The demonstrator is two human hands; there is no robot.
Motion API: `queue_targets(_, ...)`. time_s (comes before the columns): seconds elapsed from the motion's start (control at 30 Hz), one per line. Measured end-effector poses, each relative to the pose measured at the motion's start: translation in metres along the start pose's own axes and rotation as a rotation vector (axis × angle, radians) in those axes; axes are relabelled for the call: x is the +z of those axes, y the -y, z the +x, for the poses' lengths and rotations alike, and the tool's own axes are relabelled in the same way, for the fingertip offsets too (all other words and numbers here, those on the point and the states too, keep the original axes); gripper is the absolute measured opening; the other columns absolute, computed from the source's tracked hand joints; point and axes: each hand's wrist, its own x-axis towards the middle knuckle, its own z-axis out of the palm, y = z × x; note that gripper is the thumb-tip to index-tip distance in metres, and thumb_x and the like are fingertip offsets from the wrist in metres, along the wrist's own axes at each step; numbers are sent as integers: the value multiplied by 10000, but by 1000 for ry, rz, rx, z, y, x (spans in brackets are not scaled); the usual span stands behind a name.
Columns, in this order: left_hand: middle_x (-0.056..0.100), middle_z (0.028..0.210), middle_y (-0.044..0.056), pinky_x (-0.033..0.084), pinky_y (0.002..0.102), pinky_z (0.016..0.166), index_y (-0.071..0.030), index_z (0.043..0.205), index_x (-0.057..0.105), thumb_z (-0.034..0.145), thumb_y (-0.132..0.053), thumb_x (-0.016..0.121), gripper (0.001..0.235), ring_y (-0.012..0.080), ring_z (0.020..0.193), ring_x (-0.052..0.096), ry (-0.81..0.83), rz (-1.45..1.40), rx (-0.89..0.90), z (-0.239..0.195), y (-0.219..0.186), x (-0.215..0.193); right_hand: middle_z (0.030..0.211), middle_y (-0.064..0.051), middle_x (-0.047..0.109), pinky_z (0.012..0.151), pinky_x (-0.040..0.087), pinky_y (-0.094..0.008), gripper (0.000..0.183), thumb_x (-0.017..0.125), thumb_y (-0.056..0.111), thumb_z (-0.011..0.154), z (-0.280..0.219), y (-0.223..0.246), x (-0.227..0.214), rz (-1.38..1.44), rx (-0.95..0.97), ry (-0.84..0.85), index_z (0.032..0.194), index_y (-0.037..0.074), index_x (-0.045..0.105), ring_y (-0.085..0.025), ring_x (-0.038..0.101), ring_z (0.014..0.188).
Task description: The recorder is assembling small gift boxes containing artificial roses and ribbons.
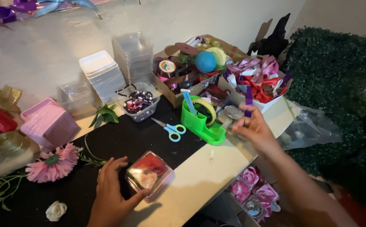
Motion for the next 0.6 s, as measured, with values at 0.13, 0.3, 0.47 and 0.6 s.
queue_targets(0.13, 519, 1350, 235, 333, 525, 1092, -25, 1351, 476, 471, -559, 912, 1118, 441, 1334, 432, -29, 23, 39, 4, -22, -2, 885, -36, 600, 865, 544, -284, 692, 686, -80, 876, 4, -29, -6, -40, -139, 40, 1467, 75, 362, -143, 648, 891)
queue_targets(0.3, 562, 1304, 217, 381, 500, 1054, 31, 1360, 440, 486, -559, 920, 1159, 393, 1219, 525, 13, 25, 6, 3, -20, 12, 880, -22, 596, 770, 526, -250, 663, 674, -63, 889, -2, -13, 15, -339, -206, -53, 1451, 92, 358, -114, 633, 836)
queue_targets(0.47, 562, 1295, 226, 374, 502, 1054, 29, 1391, 421, 538, -526, 914, 1131, 400, 1222, 516, 17, 47, -5, 1, -21, 12, 875, -24, 603, 654, 494, -250, 668, 665, -41, 879, -8, 6, 26, -515, -176, -115, 1454, 107, 360, -96, 598, 764)
queue_targets(0.6, 551, 1314, 228, 363, 502, 1060, -5, 1411, 417, 551, -480, 908, 1098, 409, 1245, 506, 7, 39, -11, 0, -21, 9, 853, -32, 633, 621, 465, -258, 669, 672, -25, 867, -5, 10, 22, -684, -124, -113, 1448, 107, 369, -116, 570, 694)
